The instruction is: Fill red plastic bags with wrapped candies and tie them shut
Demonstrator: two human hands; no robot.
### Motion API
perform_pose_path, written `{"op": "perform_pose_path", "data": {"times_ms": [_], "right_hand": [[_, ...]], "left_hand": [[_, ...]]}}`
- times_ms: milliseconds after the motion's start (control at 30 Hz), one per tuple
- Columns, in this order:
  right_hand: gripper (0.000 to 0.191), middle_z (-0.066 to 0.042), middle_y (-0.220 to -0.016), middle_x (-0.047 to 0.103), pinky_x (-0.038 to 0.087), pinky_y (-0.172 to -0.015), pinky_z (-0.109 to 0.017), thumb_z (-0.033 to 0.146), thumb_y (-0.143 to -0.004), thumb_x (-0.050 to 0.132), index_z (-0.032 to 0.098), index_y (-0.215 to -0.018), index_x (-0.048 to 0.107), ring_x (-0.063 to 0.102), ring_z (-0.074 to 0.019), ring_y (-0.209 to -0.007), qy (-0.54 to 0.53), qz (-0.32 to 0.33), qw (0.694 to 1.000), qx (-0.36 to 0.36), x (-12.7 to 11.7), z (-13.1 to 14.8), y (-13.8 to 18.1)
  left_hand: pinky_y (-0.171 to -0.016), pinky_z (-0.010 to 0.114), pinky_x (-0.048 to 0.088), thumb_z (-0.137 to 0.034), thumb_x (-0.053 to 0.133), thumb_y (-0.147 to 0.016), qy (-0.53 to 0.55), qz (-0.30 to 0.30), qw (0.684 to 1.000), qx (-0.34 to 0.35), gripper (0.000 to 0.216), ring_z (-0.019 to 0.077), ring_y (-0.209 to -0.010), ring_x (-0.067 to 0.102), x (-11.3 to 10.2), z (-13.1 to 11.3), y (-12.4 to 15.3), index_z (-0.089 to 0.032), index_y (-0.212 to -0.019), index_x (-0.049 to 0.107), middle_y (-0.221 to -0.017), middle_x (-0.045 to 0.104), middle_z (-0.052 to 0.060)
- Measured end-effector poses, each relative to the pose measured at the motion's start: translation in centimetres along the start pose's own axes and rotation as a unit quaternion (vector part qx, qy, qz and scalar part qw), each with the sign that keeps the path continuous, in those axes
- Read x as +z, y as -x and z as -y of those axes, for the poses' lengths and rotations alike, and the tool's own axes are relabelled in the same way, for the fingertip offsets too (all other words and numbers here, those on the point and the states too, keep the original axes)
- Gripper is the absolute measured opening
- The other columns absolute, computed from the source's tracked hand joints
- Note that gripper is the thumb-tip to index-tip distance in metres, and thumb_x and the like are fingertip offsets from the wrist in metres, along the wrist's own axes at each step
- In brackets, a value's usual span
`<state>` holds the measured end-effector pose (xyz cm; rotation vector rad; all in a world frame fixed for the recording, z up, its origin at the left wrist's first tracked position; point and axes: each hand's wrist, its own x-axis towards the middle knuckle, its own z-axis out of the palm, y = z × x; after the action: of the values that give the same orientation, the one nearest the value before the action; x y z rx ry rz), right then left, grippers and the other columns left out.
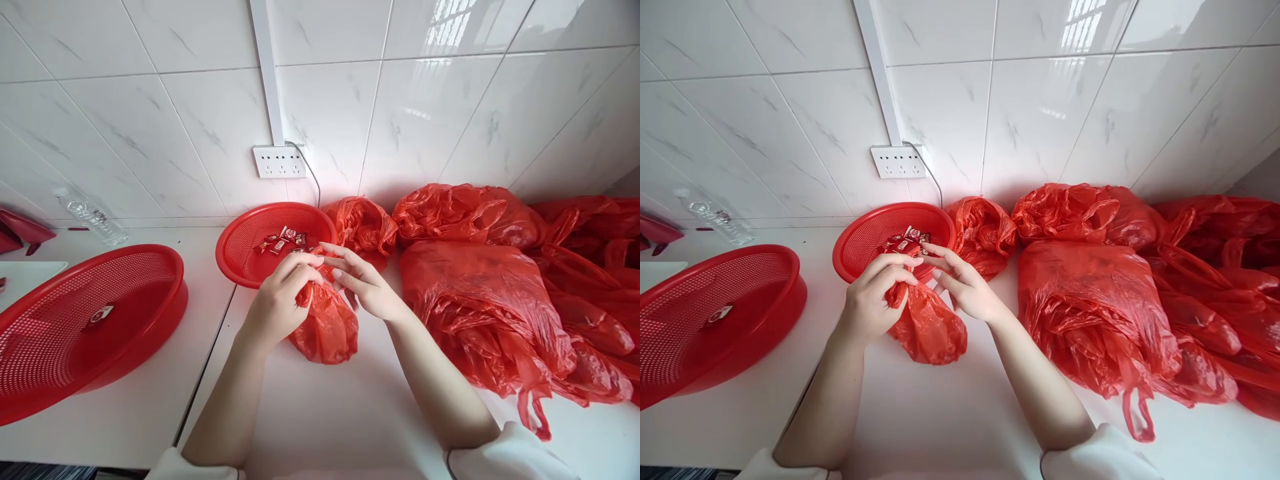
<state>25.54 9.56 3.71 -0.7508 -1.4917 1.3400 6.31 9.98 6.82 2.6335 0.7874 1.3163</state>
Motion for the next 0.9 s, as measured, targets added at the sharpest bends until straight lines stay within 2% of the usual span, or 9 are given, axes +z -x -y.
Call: {"op": "perform_pose_path", "data": {"times_ms": [100,200,267,333,400,567,733,833,900], "right_hand": [[0.052,-0.005,-0.123,0.060,0.040,-0.038,-0.015,0.029,-0.091,0.057,0.032,-0.140,0.040,0.060,-0.0098,-0.073,-0.003,-0.011,1.000,-0.025,0.1,0.1,0.2],[0.029,-0.002,-0.096,0.066,0.047,-0.044,-0.017,0.031,-0.087,0.063,0.024,-0.116,0.062,0.059,-0.0101,-0.068,0.006,-0.042,0.998,-0.048,0.0,0.0,0.2],[0.017,-0.001,-0.084,0.066,0.050,-0.047,-0.019,0.031,-0.085,0.066,0.020,-0.098,0.067,0.059,-0.0097,-0.064,0.011,-0.065,0.996,-0.057,-0.2,-0.2,0.1],[0.016,-0.002,-0.081,0.067,0.053,-0.052,-0.022,0.031,-0.084,0.068,0.019,-0.094,0.068,0.061,-0.0105,-0.065,0.011,-0.089,0.994,-0.064,-0.4,-0.3,0.1],[0.019,-0.003,-0.083,0.070,0.056,-0.060,-0.025,0.032,-0.085,0.067,0.019,-0.099,0.069,0.065,-0.0123,-0.071,0.014,-0.103,0.992,-0.067,-0.5,-0.3,0.2],[0.017,-0.005,-0.095,0.072,0.058,-0.071,-0.028,0.025,-0.088,0.062,0.020,-0.102,0.070,0.068,-0.0144,-0.082,0.049,-0.138,0.985,-0.096,-0.5,0.2,0.6],[0.014,-0.002,-0.089,0.072,0.055,-0.070,-0.027,0.014,-0.083,0.063,0.021,-0.091,0.072,0.067,-0.0136,-0.076,0.157,-0.253,0.943,-0.149,-0.7,0.9,1.3],[0.015,-0.001,-0.086,0.072,0.054,-0.069,-0.027,0.012,-0.080,0.062,0.022,-0.088,0.071,0.067,-0.0141,-0.074,0.211,-0.315,0.911,-0.161,-1.5,1.8,2.1],[0.015,-0.001,-0.084,0.071,0.054,-0.067,-0.027,0.012,-0.079,0.061,0.021,-0.086,0.071,0.066,-0.0145,-0.072,0.247,-0.357,0.886,-0.164,-2.4,2.5,2.7]], "left_hand": [[-0.090,0.032,0.053,0.003,0.054,-0.080,0.054,-0.015,0.998,-0.012,0.027,0.0173,-0.104,0.062,0.5,0.1,-0.1,-0.021,-0.086,0.065,-0.114,0.056,0.006],[-0.081,0.029,0.056,-0.002,0.061,-0.080,0.087,-0.003,0.996,-0.036,0.023,0.0150,-0.093,0.064,0.6,0.1,-0.2,-0.022,-0.086,0.070,-0.105,0.058,0.005],[-0.077,0.026,0.056,-0.005,0.061,-0.081,0.117,0.017,0.992,-0.051,0.024,0.0141,-0.090,0.065,0.4,0.1,-0.2,-0.024,-0.090,0.073,-0.099,0.062,0.004],[-0.078,0.026,0.057,-0.008,0.061,-0.083,0.148,0.039,0.986,-0.070,0.027,0.0149,-0.093,0.066,-0.1,0.2,-0.2,-0.025,-0.100,0.073,-0.101,0.068,0.004],[-0.081,0.027,0.058,-0.011,0.060,-0.085,0.167,0.043,0.980,-0.101,0.031,0.0161,-0.098,0.067,-0.5,0.4,-0.1,-0.026,-0.111,0.071,-0.107,0.071,0.004],[-0.089,0.029,0.056,-0.019,0.059,-0.088,0.106,-0.009,0.980,-0.171,0.030,0.0176,-0.101,0.069,-1.1,1.0,0.2,-0.025,-0.115,0.069,-0.112,0.072,0.002],[-0.086,0.029,0.055,-0.027,0.059,-0.088,0.051,-0.045,0.972,-0.223,0.024,0.0192,-0.097,0.070,-2.5,0.6,0.1,-0.023,-0.106,0.074,-0.105,0.075,0.001],[-0.068,0.025,0.054,-0.033,0.058,-0.088,0.015,-0.059,0.959,-0.277,0.021,0.0176,-0.079,0.070,-3.9,0.5,0.0,-0.021,-0.091,0.075,-0.084,0.076,-0.001],[-0.062,0.025,0.050,-0.036,0.056,-0.089,-0.012,-0.070,0.950,-0.304,0.025,0.0169,-0.072,0.067,-4.8,0.8,0.1,-0.021,-0.078,0.072,-0.072,0.073,-0.001]]}}
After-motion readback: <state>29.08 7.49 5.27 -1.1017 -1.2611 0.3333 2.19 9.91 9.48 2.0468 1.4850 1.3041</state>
